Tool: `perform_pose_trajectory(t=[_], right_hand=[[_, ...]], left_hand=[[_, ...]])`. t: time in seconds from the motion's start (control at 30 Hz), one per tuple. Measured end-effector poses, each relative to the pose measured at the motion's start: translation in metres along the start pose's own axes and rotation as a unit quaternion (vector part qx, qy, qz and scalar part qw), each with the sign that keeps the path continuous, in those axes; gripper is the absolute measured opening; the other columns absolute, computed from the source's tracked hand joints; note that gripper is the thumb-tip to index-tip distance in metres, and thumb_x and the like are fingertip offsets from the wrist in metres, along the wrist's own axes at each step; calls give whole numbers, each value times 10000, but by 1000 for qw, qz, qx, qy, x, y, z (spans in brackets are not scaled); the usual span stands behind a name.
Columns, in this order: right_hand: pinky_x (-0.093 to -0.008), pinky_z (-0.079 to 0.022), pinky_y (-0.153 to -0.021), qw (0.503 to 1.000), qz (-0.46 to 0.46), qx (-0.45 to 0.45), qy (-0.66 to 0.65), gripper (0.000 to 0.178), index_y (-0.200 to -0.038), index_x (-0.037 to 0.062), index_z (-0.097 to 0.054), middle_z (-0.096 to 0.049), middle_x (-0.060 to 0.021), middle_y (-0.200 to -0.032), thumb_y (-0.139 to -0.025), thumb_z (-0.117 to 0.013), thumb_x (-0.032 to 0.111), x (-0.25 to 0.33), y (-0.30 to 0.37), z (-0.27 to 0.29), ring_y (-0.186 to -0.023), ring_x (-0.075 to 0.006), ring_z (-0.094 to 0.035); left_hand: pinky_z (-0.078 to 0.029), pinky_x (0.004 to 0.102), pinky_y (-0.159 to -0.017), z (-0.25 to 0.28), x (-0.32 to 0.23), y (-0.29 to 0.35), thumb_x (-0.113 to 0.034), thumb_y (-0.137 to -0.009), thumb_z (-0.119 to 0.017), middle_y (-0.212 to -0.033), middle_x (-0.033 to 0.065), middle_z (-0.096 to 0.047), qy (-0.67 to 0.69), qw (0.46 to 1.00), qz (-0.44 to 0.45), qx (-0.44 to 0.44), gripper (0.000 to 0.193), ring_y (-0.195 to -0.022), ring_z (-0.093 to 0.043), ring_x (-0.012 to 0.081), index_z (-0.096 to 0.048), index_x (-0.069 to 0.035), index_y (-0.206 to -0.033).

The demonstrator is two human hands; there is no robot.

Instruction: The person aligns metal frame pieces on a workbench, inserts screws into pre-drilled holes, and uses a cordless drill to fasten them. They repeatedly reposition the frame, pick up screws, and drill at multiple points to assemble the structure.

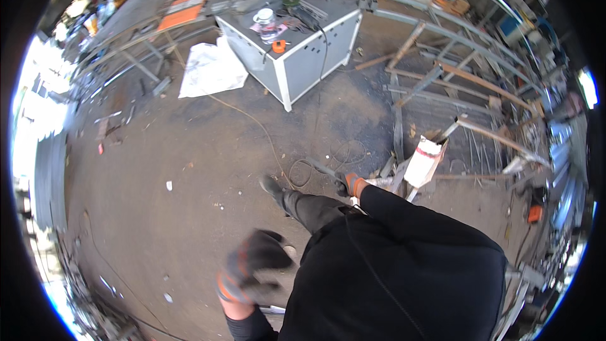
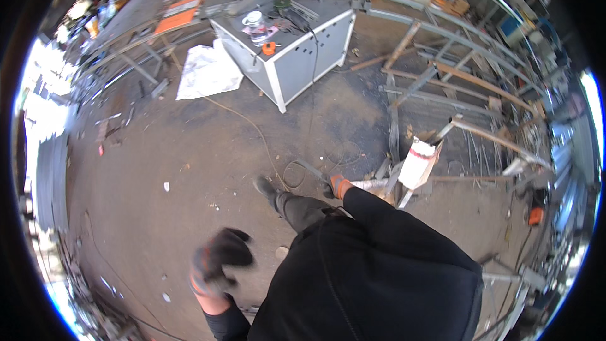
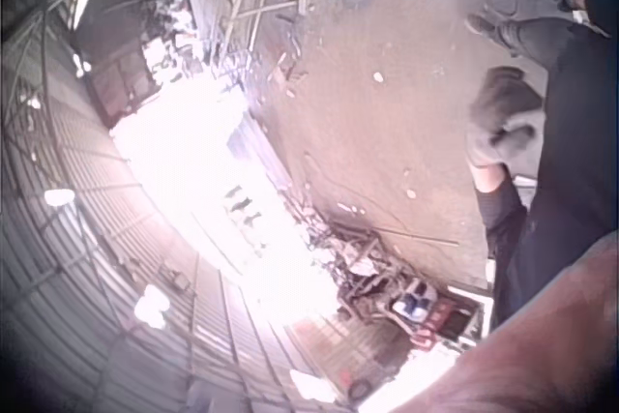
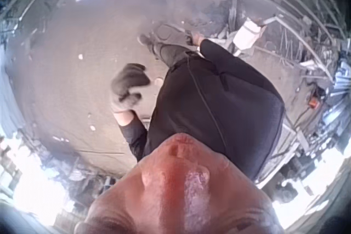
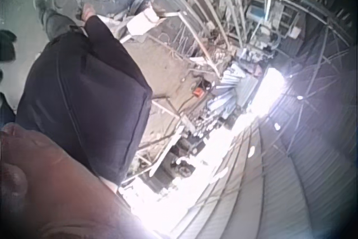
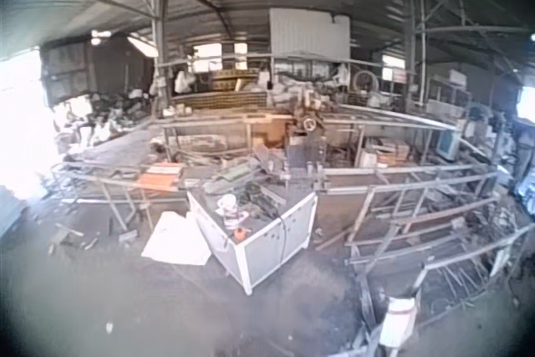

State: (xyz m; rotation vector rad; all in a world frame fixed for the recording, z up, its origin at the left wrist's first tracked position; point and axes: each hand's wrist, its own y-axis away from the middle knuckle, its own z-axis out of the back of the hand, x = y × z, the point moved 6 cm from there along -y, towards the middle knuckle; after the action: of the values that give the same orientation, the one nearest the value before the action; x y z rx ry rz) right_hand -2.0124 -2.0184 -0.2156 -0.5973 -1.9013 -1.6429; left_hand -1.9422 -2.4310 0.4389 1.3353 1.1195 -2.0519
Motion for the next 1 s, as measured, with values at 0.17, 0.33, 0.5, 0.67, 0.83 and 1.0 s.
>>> perform_pose_trajectory(t=[0.17,0.33,0.5,0.67,0.83,1.0], right_hand=[[-505,-638,-761,869,-129,-197,-435,184,-1058,94,-829,-816,-120,-983,-1036,-709,232,50,-134,-26,-871,-325,-809],[-471,-606,-757,927,-36,-248,280,148,-952,137,-810,-768,-101,-914,-982,-704,236,188,-150,-33,-875,-309,-782],[-422,-589,-802,459,-53,-82,883,150,-938,147,-807,-763,-79,-925,-964,-664,186,289,-186,-116,-924,-265,-772],[-555,-575,-754,916,-201,-117,327,260,-1248,169,-781,-720,-103,-1042,-1111,-626,328,393,-374,-316,-945,-293,-687],[-573,-573,-683,971,-186,-33,145,338,-1167,156,-754,-671,-55,-926,-1083,-698,478,582,-588,-695,-777,-283,-630],[-474,-605,-688,868,169,181,431,380,-1138,67,-810,-789,-104,-854,-1067,-738,433,865,-688,-1097,-741,-275,-758]], left_hand=[[-583,366,-988,296,332,177,-193,-1140,-656,-1237,89,-787,-55,837,400,-370,302,-1119,-728,210,-745,20,-1334],[-564,346,-738,366,348,410,-465,-1174,-592,-935,50,-758,6,470,849,-242,439,-843,-706,144,-756,-58,-1171],[-547,354,-689,443,370,415,-432,-1138,-650,-885,33,-736,164,445,773,-422,358,-796,-695,148,-752,-89,-1140],[-530,362,-640,607,456,377,-399,-1103,-709,-834,16,-714,208,423,703,-533,282,-748,-684,151,-748,-119,-1109],[-506,353,-611,927,631,362,-358,-1083,-755,-819,2,-694,226,440,672,-550,250,-701,-641,139,-743,-112,-1125],[-582,359,-791,1267,766,211,-544,-1132,-643,-1089,51,-807,69,719,592,-358,501,-895,-726,181,-766,-84,-1289]])
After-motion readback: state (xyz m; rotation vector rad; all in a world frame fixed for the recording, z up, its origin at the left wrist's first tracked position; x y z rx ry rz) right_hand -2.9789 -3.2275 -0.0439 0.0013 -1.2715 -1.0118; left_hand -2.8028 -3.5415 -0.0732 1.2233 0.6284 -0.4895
